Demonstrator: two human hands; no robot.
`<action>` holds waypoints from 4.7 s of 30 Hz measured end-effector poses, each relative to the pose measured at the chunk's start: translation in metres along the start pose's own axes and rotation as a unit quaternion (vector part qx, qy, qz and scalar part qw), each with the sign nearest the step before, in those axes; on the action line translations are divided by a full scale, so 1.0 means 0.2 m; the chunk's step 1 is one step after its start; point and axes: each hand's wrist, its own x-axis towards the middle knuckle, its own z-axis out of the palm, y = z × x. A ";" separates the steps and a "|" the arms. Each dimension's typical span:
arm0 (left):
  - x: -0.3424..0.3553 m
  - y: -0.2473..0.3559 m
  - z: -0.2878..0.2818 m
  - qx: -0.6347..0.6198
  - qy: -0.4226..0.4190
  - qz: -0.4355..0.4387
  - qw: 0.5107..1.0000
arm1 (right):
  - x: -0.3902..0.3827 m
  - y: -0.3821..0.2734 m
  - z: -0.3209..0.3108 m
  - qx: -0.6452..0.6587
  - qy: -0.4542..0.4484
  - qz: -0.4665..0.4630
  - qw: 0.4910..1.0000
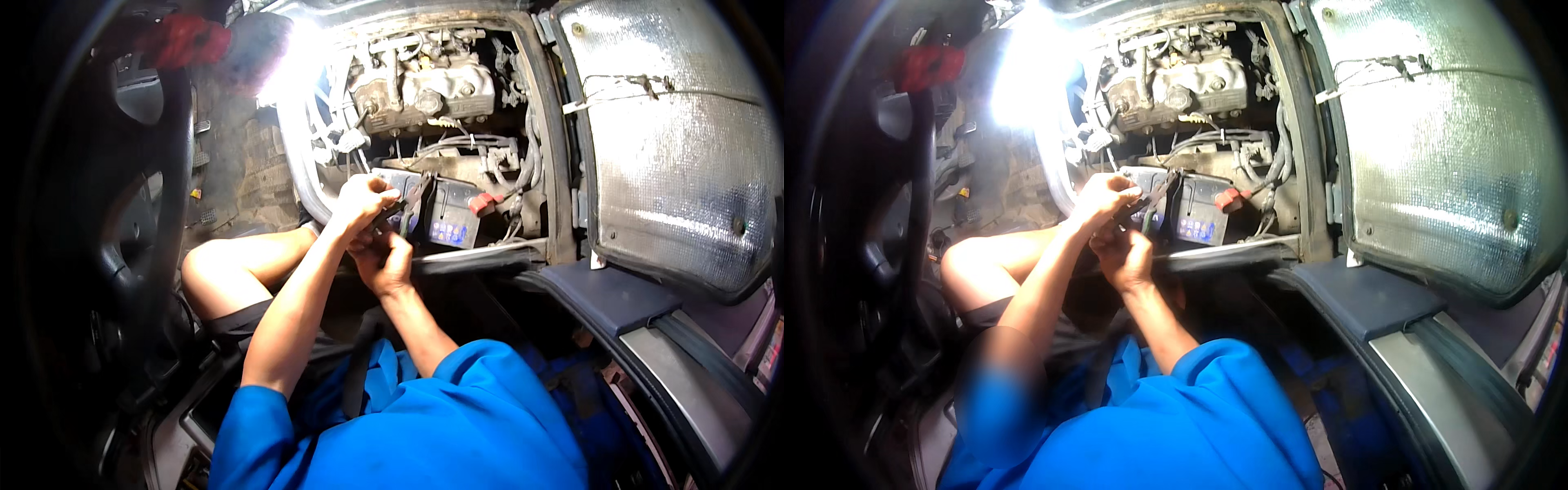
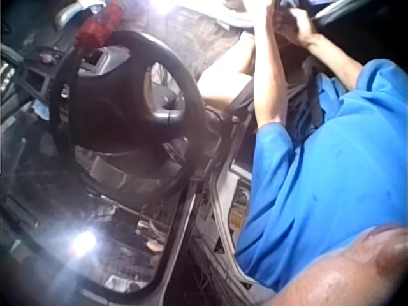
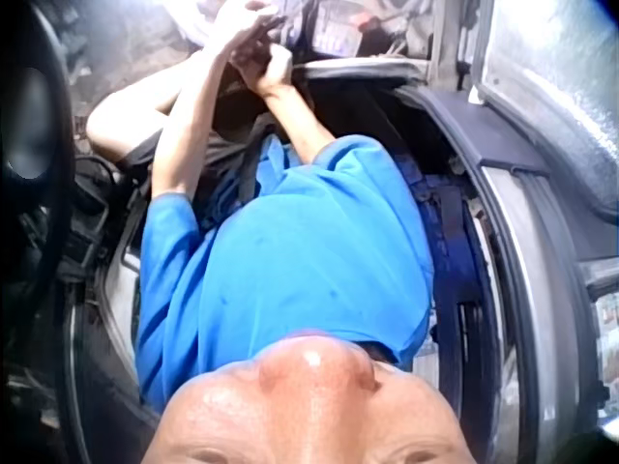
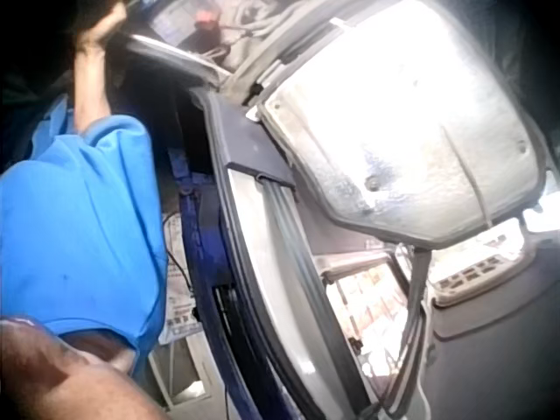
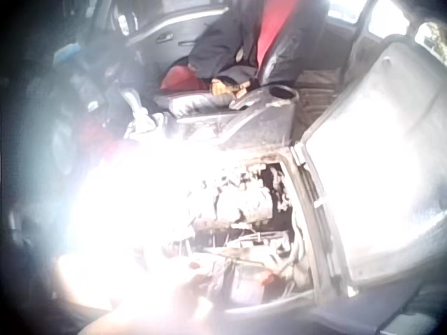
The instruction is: The person works on the vehicle's engine bay, using a flashlight to illuminate the area. They use a screwdriver to remove a connector, then hold and compare two separate electrical connectors.
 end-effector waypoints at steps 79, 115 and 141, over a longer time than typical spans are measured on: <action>-0.04 -0.16 -0.04 -0.110 0.148 -0.030 0.982 | -0.25 -0.36 -0.03 -0.265 0.003 0.075 0.961; 0.24 -0.18 -0.56 0.235 0.050 0.179 0.954 | -0.45 -0.67 -0.22 -0.712 0.457 -0.462 0.265; 0.51 -0.32 -0.64 0.118 0.066 0.258 0.957 | 0.74 -0.23 0.25 -0.846 -0.015 -0.330 0.419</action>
